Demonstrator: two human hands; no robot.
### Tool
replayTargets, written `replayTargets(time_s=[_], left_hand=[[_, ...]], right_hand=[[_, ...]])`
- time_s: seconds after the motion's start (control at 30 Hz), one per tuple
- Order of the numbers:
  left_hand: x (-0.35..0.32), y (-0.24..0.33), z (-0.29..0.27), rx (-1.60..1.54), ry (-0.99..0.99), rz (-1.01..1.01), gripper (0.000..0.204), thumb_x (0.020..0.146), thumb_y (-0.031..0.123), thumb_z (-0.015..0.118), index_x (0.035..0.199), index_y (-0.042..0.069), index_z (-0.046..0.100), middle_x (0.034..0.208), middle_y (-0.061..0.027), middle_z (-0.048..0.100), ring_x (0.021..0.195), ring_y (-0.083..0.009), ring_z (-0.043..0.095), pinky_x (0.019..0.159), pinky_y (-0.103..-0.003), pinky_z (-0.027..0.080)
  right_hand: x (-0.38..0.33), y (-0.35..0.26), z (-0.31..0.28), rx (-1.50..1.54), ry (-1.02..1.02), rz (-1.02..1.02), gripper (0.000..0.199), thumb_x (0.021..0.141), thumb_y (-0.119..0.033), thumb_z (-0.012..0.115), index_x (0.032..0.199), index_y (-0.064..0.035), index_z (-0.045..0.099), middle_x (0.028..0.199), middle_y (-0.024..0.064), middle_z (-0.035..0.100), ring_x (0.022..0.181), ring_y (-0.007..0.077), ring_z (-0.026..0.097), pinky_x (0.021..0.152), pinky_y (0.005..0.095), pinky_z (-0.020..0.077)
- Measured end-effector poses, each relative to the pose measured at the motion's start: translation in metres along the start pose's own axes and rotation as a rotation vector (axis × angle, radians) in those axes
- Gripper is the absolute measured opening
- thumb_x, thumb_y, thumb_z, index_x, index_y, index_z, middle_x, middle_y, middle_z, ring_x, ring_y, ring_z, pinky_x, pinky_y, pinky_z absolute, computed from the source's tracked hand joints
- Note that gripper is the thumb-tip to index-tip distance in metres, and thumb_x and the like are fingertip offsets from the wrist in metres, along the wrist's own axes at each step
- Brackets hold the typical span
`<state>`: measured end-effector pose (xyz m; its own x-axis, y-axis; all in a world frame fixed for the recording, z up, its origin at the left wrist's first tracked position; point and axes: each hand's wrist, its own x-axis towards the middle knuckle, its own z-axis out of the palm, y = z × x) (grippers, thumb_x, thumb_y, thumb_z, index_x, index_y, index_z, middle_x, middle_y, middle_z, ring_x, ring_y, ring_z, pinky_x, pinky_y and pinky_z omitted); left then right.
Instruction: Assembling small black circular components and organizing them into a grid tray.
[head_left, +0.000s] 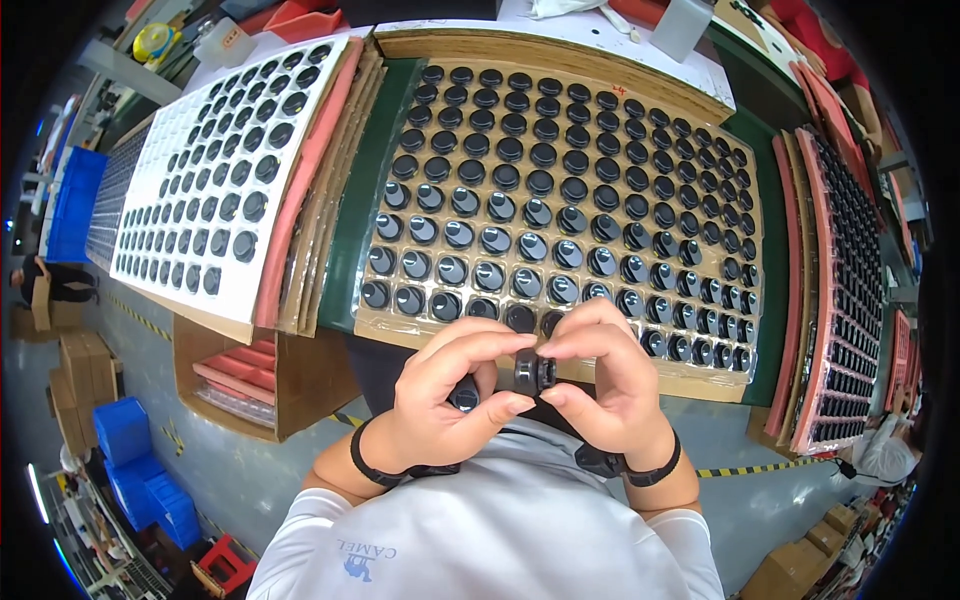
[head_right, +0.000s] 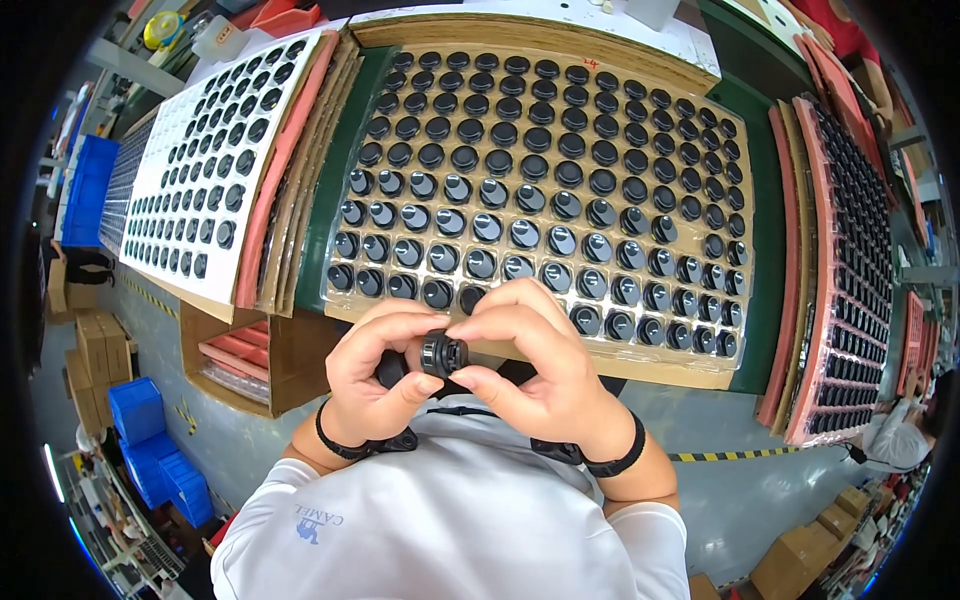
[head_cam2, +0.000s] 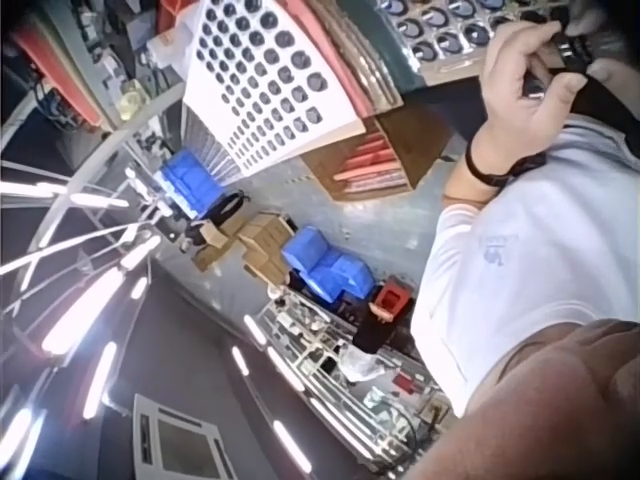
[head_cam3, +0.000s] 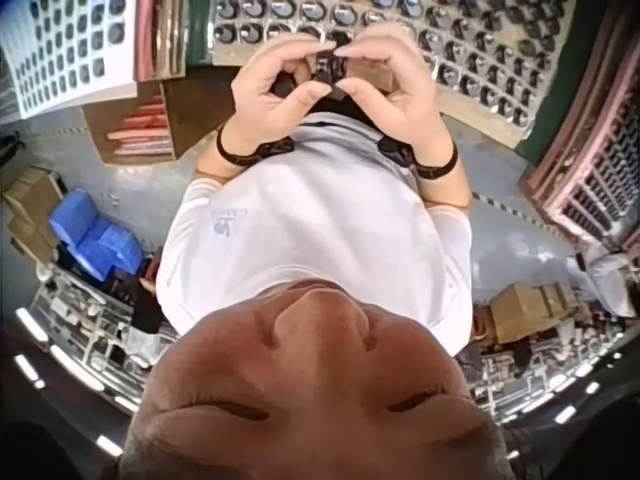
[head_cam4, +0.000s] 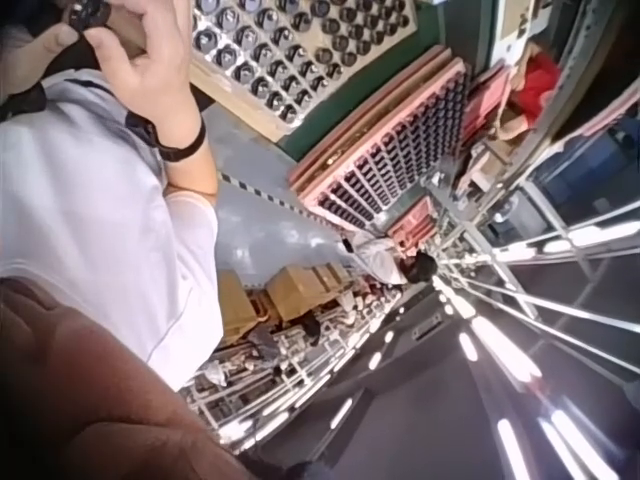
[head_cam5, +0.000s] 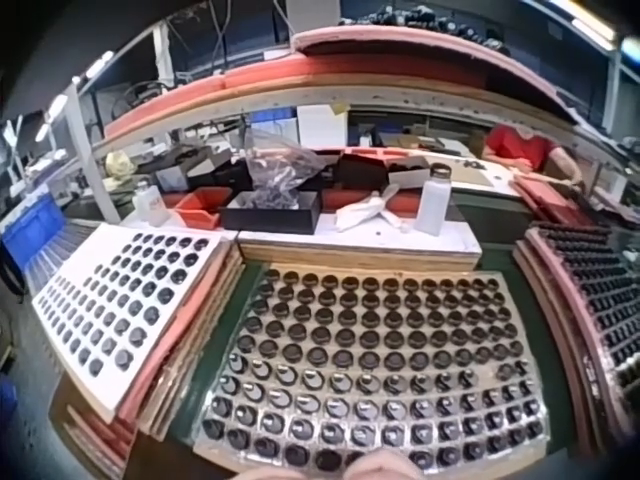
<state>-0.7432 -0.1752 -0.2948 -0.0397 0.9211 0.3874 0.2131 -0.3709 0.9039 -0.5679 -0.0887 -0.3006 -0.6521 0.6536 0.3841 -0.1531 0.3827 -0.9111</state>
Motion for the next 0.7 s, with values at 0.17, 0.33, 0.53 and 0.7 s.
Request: replayTargets(time_s=[0.17, 0.33, 0.53, 0.7], left_hand=[[0.003, -0.002, 0.002, -0.010, -0.044, -0.025, 0.040, 0.081, 0.013, 0.069, 0.114, -0.005, 0.056, 0.102, -0.0152, 0.058, 0.053, -0.0050, 0.047, 0.055, -0.018, 0.040], [0.001, -0.002, 0.008, -0.207, 0.002, -0.190, 0.046, 0.089, 0.025, 0.060, 0.121, -0.007, 0.050, 0.100, -0.0141, 0.059, 0.053, -0.0049, 0.043, 0.054, -0.017, 0.037], [0.004, 0.002, 0.012, -0.211, -0.011, -0.294, 0.067, 0.092, 0.053, 0.044, 0.121, -0.007, 0.046, 0.096, -0.0141, 0.060, 0.049, -0.0059, 0.042, 0.047, -0.017, 0.031], [0.007, 0.002, 0.014, -0.224, -0.025, -0.339, 0.073, 0.091, 0.060, 0.037, 0.119, -0.006, 0.047, 0.095, -0.0150, 0.059, 0.050, -0.0066, 0.043, 0.046, -0.018, 0.032]], right_hand=[[0.006, -0.007, -0.012, -0.225, -0.025, -0.118, 0.026, 0.074, -0.013, 0.071, 0.095, -0.0031, 0.060, 0.090, 0.0085, 0.057, 0.080, 0.0199, 0.052, 0.072, 0.0305, 0.0403], [0.004, -0.017, -0.048, -0.458, -0.001, -0.026, 0.024, 0.073, -0.005, 0.069, 0.096, -0.0027, 0.061, 0.090, 0.0087, 0.059, 0.079, 0.0210, 0.055, 0.073, 0.0308, 0.0432], [-0.007, 0.002, -0.133, -0.755, 0.234, 0.326, 0.021, 0.074, -0.004, 0.068, 0.093, 0.0003, 0.059, 0.087, 0.0091, 0.058, 0.079, 0.0199, 0.056, 0.072, 0.0284, 0.0456], [-0.010, 0.020, -0.169, -1.113, 0.187, 0.410, 0.019, 0.075, -0.006, 0.069, 0.090, 0.0013, 0.060, 0.085, 0.0115, 0.057, 0.081, 0.0238, 0.056, 0.072, 0.0314, 0.0462]])
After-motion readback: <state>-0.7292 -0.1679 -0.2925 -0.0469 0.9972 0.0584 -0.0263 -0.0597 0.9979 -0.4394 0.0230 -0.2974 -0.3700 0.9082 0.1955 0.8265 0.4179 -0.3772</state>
